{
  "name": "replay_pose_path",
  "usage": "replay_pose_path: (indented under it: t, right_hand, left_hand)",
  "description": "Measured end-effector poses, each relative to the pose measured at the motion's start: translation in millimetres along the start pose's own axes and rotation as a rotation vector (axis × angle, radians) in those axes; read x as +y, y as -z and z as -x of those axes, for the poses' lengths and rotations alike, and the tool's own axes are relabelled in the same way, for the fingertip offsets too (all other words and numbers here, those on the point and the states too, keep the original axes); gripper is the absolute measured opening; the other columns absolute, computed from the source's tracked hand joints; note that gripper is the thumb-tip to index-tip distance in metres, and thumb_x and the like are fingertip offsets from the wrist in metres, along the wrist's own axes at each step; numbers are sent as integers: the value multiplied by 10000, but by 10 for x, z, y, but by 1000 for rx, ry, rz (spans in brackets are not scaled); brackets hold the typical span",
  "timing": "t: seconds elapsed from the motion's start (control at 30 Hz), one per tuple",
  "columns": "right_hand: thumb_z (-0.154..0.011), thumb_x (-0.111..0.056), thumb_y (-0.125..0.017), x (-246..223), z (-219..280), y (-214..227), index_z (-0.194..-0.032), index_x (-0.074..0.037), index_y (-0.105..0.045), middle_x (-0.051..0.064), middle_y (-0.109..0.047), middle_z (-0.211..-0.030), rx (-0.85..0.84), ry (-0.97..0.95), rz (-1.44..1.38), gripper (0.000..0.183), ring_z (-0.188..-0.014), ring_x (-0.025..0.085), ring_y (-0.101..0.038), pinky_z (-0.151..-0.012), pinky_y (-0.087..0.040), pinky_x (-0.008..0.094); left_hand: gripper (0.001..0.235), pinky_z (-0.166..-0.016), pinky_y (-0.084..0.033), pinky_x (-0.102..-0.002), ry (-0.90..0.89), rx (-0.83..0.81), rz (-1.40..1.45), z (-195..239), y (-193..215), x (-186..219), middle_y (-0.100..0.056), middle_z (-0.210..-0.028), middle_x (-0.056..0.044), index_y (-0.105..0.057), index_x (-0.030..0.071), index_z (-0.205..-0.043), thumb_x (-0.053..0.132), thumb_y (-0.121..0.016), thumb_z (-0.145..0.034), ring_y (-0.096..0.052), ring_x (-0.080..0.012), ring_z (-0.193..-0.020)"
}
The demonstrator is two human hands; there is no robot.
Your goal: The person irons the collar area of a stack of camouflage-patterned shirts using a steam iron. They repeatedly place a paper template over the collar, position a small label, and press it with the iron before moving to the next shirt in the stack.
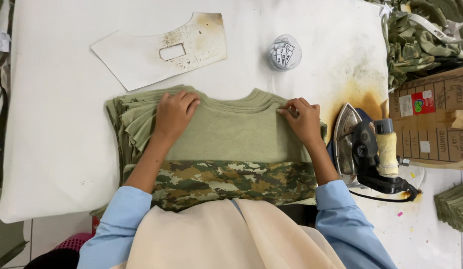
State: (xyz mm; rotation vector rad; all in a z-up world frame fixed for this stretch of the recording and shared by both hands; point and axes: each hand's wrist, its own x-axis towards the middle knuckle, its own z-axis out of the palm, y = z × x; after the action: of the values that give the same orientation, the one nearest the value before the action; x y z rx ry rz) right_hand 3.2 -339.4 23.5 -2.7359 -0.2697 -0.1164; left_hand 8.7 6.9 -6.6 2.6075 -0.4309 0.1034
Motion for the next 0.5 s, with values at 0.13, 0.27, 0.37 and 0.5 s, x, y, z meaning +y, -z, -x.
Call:
replay_pose_path:
  t: [0.13, 0.27, 0.37, 0.5]
  right_hand:
    - [-774, -403, -716, -34, 75, 154, -881, -141, -593, 19, -617, -738, -39, -88, 30, 308, -730, 216, -620, -760, -373, 310]
    - [-768, -401, -705, -58, 141, 300, -945, -114, -588, 66, -653, -824, -112, -112, 12, 357, -829, 242, -628, -855, -332, 339]
    - [-792, -390, -691, 145, 166, 196, -899, -142, -589, 26, -658, -789, -64, -98, 97, 289, -803, 202, -632, -836, -338, 294]
    - [-815, -394, -677, 231, 175, 134, -854, -145, -584, 23, -657, -745, -37, -76, 165, 269, -770, 187, -638, -829, -347, 289]
  left_hand:
    - [244, -808, -435, -380, -13, -93, 45, 12, 403, 54, -614, -950, -85, -544, 115, -1106, 273, -518, -921, -621, -240, -890]
    - [428, -905, -396, -460, 76, -357, 71, 74, 827, -34, -643, -935, -162, -494, 89, -1175, 317, -581, -823, -622, -331, -909]
    - [378, -922, -390, -474, 198, -511, 44, 106, 1068, -28, -651, -917, -191, -536, 67, -1104, 281, -593, -798, -624, -362, -900]
    - [400, -896, -421, -456, 243, -600, -65, 24, 958, -190, -665, -927, -171, -589, 61, -1081, 357, -569, -813, -641, -336, -886]
